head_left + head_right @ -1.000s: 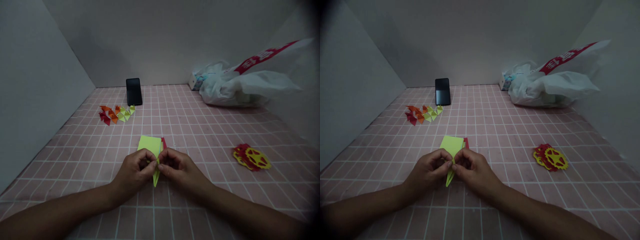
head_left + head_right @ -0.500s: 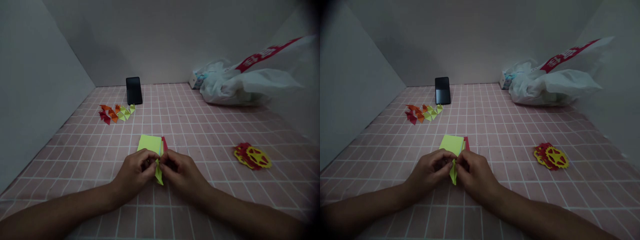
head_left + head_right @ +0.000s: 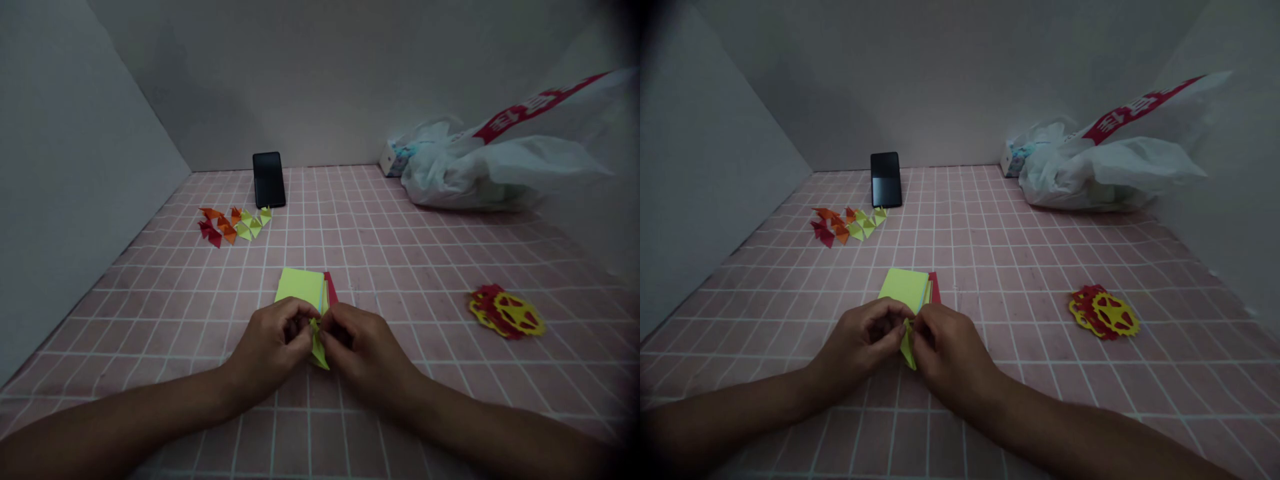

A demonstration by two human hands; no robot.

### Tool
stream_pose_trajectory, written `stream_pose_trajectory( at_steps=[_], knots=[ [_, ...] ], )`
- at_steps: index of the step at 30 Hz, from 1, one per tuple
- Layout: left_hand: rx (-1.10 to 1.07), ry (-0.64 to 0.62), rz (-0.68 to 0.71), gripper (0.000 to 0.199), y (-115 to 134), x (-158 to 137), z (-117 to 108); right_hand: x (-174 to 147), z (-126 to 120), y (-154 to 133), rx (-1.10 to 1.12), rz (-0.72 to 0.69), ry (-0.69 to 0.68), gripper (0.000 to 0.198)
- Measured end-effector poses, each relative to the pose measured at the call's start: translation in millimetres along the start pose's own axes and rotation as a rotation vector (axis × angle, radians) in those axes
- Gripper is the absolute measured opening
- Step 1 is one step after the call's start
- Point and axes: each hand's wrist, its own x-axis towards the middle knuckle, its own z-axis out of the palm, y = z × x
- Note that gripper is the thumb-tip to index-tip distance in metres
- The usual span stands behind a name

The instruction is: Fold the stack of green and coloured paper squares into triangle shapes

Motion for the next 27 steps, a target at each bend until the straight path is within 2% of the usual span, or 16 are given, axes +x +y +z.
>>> stream_pose_trajectory(
  at_steps=[4,17,24,27],
  knots=[
    [0.036,-0.019,0.019,0.013,0.0,0.6,0.9,0.7,1.2,-0.1,0.008,0.007,0.001,0.016],
    [-0.057,-0.039,-0.070,0.006,-1.1,0.5,1.1,0.4,1.9,1.1,-0.022,-0.063,0.032,0.018],
    [-0.314,-0.093,-0.185,0.008,-1.7,2.0,1.5,-0.5,2.2,2.2,-0.045,-0.076,0.027,0.018],
    [-0.357,-0.105,-0.193,0.007,-2.6,3.0,1.5,-0.9,1.5,2.1,-0.059,-0.079,0.027,0.017]
  ],
)
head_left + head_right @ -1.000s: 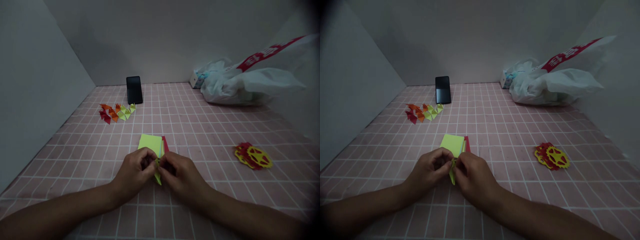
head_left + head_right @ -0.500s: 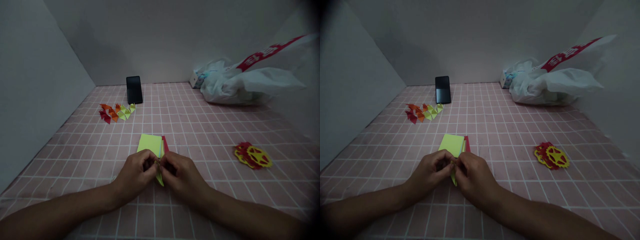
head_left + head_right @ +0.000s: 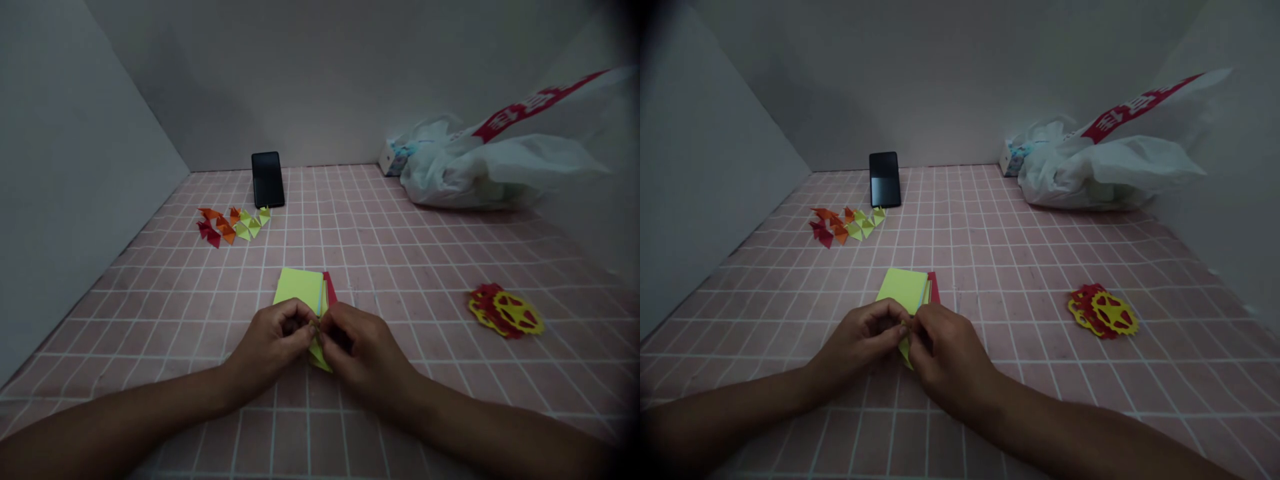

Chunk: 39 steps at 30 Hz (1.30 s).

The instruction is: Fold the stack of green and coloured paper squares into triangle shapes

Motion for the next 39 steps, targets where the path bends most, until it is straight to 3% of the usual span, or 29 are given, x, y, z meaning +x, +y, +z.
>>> stream_pose_trajectory(
  at_steps=[20,39],
  knots=[
    [0.193,0.047,0.099,0.005,0.6,-0.3,-0.4,0.5,0.1,-1.0,0.073,0.058,-0.005,0.012],
    [0.014,0.030,0.010,0.014,-2.0,-0.3,-1.7,0.7,-3.4,0.1,0.010,-0.129,0.022,0.018]
  ],
)
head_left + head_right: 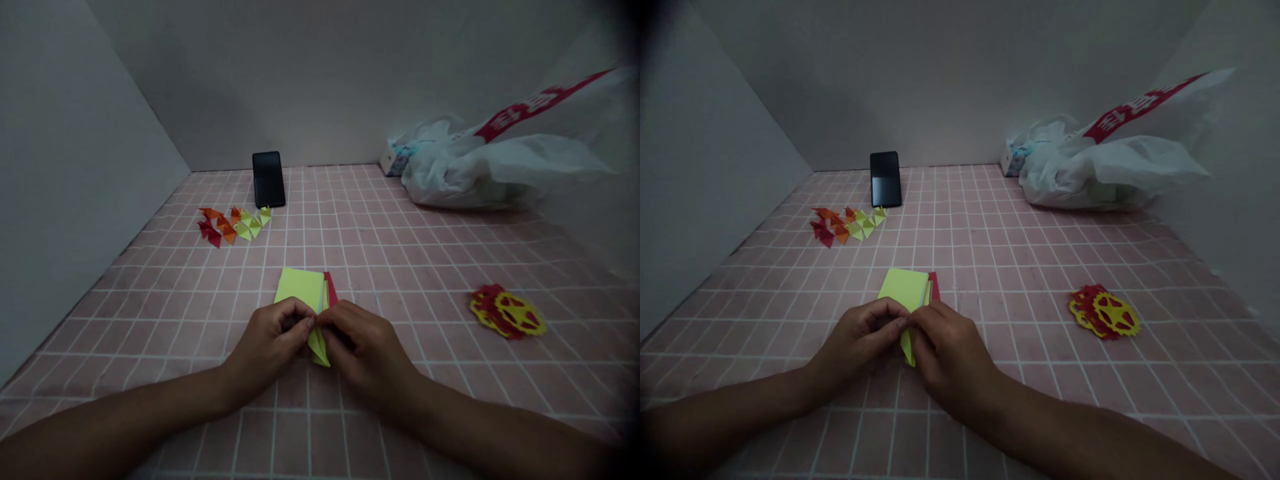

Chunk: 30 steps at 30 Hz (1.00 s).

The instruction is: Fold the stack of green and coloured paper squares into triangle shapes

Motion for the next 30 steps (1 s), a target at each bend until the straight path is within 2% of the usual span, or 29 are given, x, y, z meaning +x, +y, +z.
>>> stream_pose_trajectory(
  at_steps=[11,16,20,22,24,26,30],
  knots=[
    [-0.027,0.002,-0.035,0.017,-2.2,1.5,-0.5,-1.3,-4.0,2.2,-0.082,-0.030,-0.089,0.023],
    [-0.049,0.012,-0.036,0.013,0.5,2.5,0.7,-1.3,-4.9,-0.5,-0.044,-0.017,-0.095,0.023],
    [-0.080,0.055,0.015,0.012,-0.1,2.4,0.0,0.9,-6.1,-3.5,0.049,-0.002,-0.044,0.024],
    [-0.067,0.072,0.046,0.014,-1.5,1.5,-0.8,3.2,-6.9,-4.1,0.125,0.074,-0.002,0.020],
    [-0.054,0.082,0.094,0.014,-3.2,0.1,-1.3,6.0,-6.9,-3.5,0.243,0.208,0.009,0.013],
    [-0.021,0.101,0.161,0.015,-4.4,-1.6,-1.4,8.5,-6.1,-1.7,0.414,0.335,-0.020,0.008],
    [0.089,0.155,0.324,0.019,-4.1,-4.1,-1.1,11.2,-3.6,2.6,0.711,0.489,-0.084,0.012]
  ],
)
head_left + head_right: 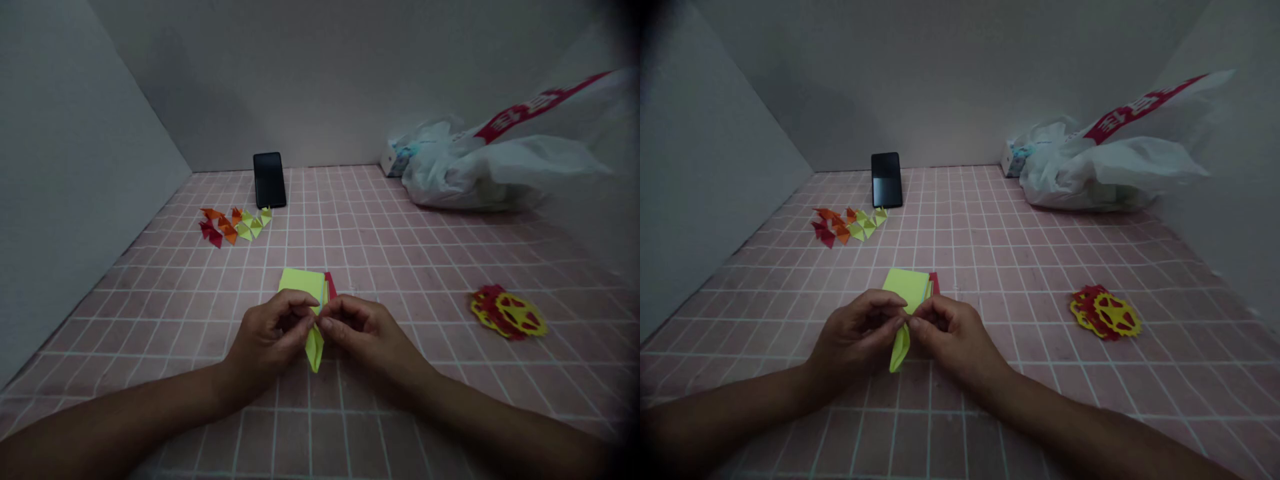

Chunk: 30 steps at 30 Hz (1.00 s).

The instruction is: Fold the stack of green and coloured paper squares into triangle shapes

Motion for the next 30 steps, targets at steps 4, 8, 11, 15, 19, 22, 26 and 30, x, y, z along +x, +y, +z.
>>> stream_pose_trajectory(
  at_steps=[4,8,11,15,19,22,26,30],
  knots=[
    [0.095,0.039,0.098,0.019,2.1,0.7,-0.5,-0.2,-1.0,1.3,0.059,0.054,-0.038,0.012],
    [0.162,0.032,0.170,0.018,3.2,1.1,-1.0,-1.2,-1.5,0.5,0.077,0.058,-0.065,0.010],
    [0.165,0.019,0.188,0.016,4.4,0.4,-1.0,-0.3,-1.5,-0.2,0.074,0.060,-0.078,0.008],
    [0.136,0.008,0.159,0.016,5.1,0.1,-1.5,0.5,-1.2,0.1,0.030,0.072,-0.073,0.007],
    [0.069,0.001,0.098,0.015,2.2,0.8,-1.4,0.7,-0.9,0.1,0.015,0.081,-0.065,0.006],
    [-0.036,-0.011,-0.011,0.012,0.6,2.0,-0.7,1.3,-0.8,-0.3,0.006,0.083,-0.051,0.009],
    [-0.171,-0.066,-0.212,0.012,3.0,5.3,-0.8,2.1,-1.1,0.1,0.021,0.066,-0.004,0.013],
    [-0.073,-0.105,-0.236,0.012,6.7,7.2,-1.4,2.2,-0.8,1.3,0.031,0.034,0.058,0.015]
  ],
)
